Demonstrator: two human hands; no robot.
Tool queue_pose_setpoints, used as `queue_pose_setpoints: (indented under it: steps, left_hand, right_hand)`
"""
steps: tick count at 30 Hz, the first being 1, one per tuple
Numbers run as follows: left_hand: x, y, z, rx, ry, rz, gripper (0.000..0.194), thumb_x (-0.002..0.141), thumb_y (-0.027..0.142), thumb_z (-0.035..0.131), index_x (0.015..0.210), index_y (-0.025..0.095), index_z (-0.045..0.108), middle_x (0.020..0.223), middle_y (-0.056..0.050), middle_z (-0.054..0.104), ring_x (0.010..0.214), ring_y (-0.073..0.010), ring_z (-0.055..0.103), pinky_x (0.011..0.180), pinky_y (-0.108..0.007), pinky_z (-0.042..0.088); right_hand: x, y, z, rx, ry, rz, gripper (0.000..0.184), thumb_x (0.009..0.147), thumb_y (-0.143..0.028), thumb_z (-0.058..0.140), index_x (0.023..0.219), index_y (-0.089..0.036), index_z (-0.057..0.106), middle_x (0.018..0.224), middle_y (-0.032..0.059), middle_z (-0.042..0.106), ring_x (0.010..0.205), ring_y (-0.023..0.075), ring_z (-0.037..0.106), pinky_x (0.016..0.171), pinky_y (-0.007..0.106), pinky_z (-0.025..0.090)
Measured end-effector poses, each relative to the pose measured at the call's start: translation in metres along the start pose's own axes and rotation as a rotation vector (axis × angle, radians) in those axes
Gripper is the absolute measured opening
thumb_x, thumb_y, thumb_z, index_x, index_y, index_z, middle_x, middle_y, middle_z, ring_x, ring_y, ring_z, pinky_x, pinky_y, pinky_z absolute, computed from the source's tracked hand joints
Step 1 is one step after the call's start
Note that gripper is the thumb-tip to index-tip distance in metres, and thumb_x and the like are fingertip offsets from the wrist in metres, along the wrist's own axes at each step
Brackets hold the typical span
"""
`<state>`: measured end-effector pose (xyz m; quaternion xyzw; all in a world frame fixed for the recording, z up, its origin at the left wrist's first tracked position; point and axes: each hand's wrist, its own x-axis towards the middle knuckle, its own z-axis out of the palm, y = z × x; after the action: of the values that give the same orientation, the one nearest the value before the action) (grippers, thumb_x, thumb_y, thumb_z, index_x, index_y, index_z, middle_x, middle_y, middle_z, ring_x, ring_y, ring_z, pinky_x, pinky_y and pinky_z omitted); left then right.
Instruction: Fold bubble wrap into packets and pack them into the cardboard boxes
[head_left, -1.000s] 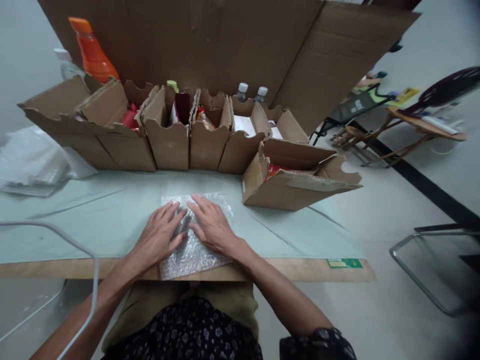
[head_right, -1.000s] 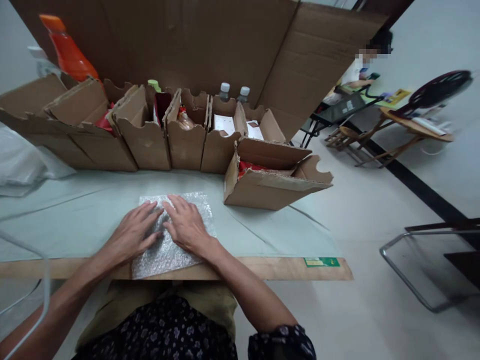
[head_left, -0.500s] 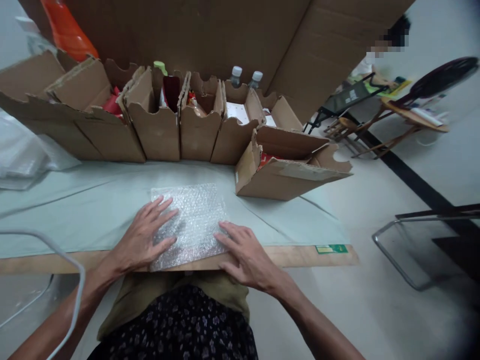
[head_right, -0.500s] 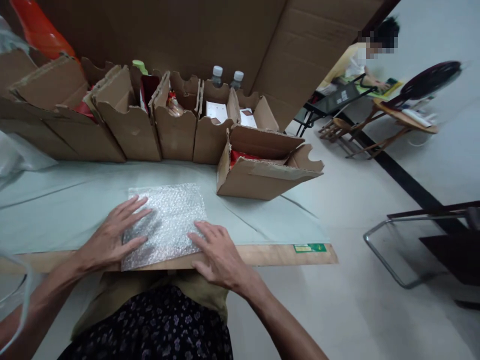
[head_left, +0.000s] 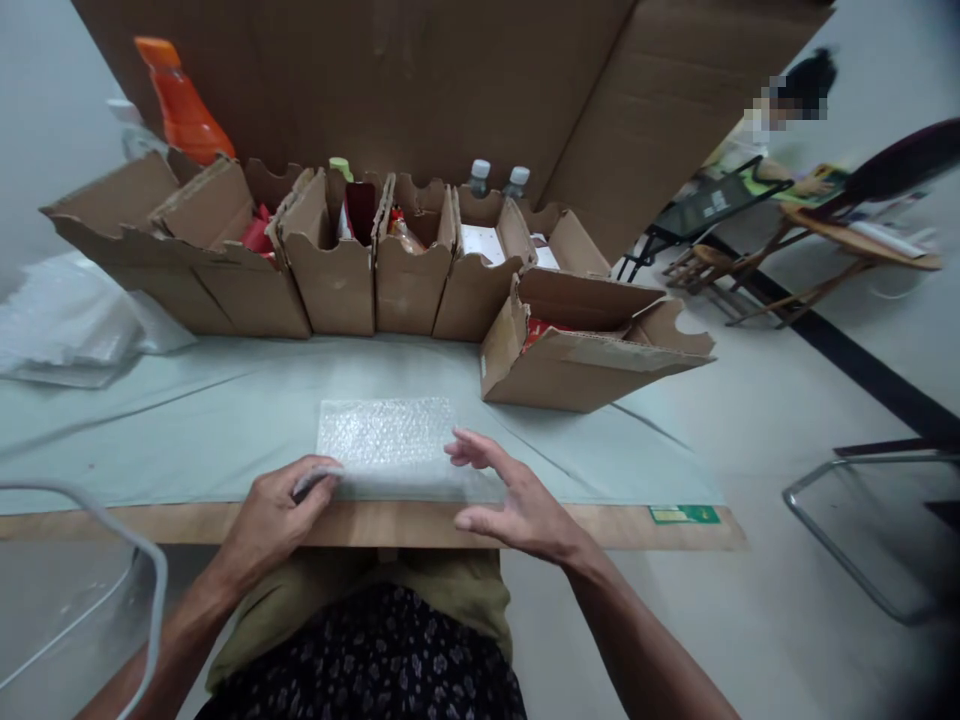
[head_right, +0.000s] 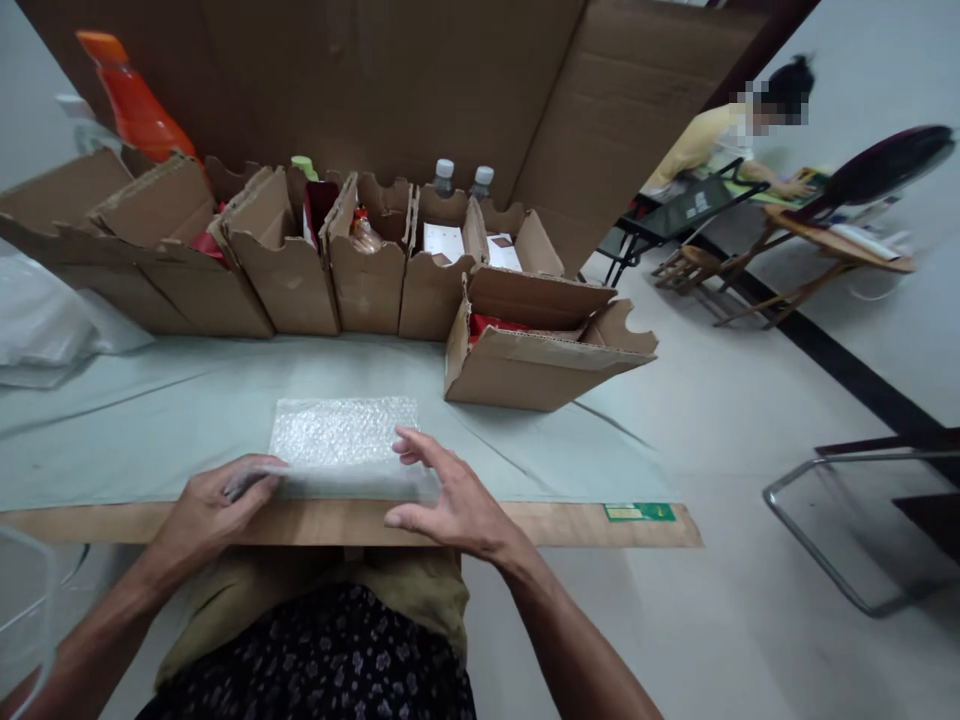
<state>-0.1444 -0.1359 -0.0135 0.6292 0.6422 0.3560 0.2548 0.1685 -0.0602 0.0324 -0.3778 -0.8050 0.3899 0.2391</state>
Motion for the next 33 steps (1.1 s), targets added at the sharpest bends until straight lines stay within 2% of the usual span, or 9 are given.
queue_pose_setpoints:
  steps: [2,6,10,18,23,26,29,31,33]
  left_hand:
    - [0.009,0.003,-0.001,-0.049,0.008,-0.129,0.03,0.089,0.046,0.059,0.088,0.021,0.075,0.088,-0.003,0.079,0.083,-0.0224,0.074,0.073,-0.031,0.056]
    - [0.022,0.007,-0.004,-0.038,0.074,-0.198,0.034,0.084,0.051,0.059,0.089,0.021,0.074,0.083,-0.001,0.076,0.077,-0.0199,0.069,0.07,-0.029,0.051]
    - [0.037,0.008,0.001,0.148,0.139,-0.159,0.033,0.085,0.051,0.056,0.084,0.021,0.07,0.071,0.001,0.067,0.064,-0.0169,0.059,0.065,-0.029,0.045]
    - [0.053,-0.004,0.01,0.431,0.126,-0.118,0.057,0.087,0.047,0.061,0.135,0.018,0.059,0.103,-0.008,0.07,0.085,-0.0239,0.064,0.081,-0.036,0.051]
    - [0.058,-0.008,0.009,0.521,0.074,-0.114,0.034,0.088,0.047,0.056,0.104,0.019,0.069,0.096,-0.01,0.067,0.09,-0.0279,0.063,0.082,-0.039,0.051]
    - [0.059,-0.005,0.013,0.424,0.077,-0.06,0.021,0.085,0.041,0.054,0.081,0.022,0.063,0.09,-0.008,0.065,0.09,-0.0272,0.063,0.082,-0.039,0.051]
    - [0.05,0.0,0.013,0.225,0.104,-0.082,0.019,0.083,0.041,0.055,0.076,0.023,0.057,0.081,-0.004,0.065,0.078,-0.0225,0.064,0.074,-0.035,0.051]
    - [0.041,0.003,0.012,0.038,0.111,-0.174,0.027,0.084,0.047,0.058,0.094,0.022,0.062,0.076,0.0,0.065,0.068,-0.0193,0.063,0.066,-0.031,0.051]
    - [0.032,0.007,0.01,-0.102,0.117,-0.251,0.056,0.085,0.052,0.061,0.13,0.019,0.055,0.074,0.003,0.066,0.065,-0.0183,0.064,0.063,-0.03,0.051]
  right_hand:
    - [0.004,0.011,0.0,0.027,0.022,0.063,0.075,0.081,-0.038,0.08,0.149,-0.026,0.049,0.124,0.0089,0.071,0.106,0.024,0.068,0.093,0.041,0.055]
    - [0.021,0.032,0.02,0.122,0.168,0.169,0.044,0.089,-0.029,0.063,0.131,-0.019,0.062,0.086,0.0011,0.073,0.079,0.0172,0.067,0.079,0.031,0.053]
    - [0.032,0.037,0.034,-0.103,0.297,0.259,0.054,0.087,-0.027,0.062,0.14,-0.019,0.057,0.076,-0.0023,0.067,0.068,0.0161,0.061,0.072,0.029,0.048]
    - [0.028,0.036,0.021,-0.586,0.287,0.141,0.062,0.092,-0.039,0.063,0.148,-0.017,0.049,0.117,0.0144,0.071,0.106,0.0324,0.064,0.09,0.045,0.047]
    - [0.052,0.043,0.02,-0.661,0.216,0.149,0.048,0.096,-0.042,0.06,0.135,-0.015,0.06,0.145,0.0212,0.058,0.126,0.0383,0.056,0.098,0.053,0.045]
    - [0.053,0.048,0.028,-0.631,0.16,0.093,0.021,0.095,-0.031,0.063,0.109,-0.017,0.069,0.138,0.0181,0.064,0.124,0.0336,0.058,0.098,0.048,0.046]
    - [0.053,0.046,0.03,-0.532,0.175,0.02,0.006,0.093,-0.018,0.063,0.096,-0.02,0.067,0.109,0.01,0.075,0.103,0.0253,0.066,0.088,0.039,0.049]
    - [0.063,0.036,0.025,-0.535,0.2,0.002,0.01,0.091,-0.013,0.062,0.095,-0.02,0.066,0.093,0.0064,0.075,0.089,0.0232,0.067,0.084,0.037,0.048]
    - [0.085,0.018,0.017,-0.61,0.224,-0.032,0.014,0.09,-0.012,0.063,0.1,-0.021,0.067,0.092,0.0071,0.074,0.091,0.0251,0.066,0.085,0.039,0.048]
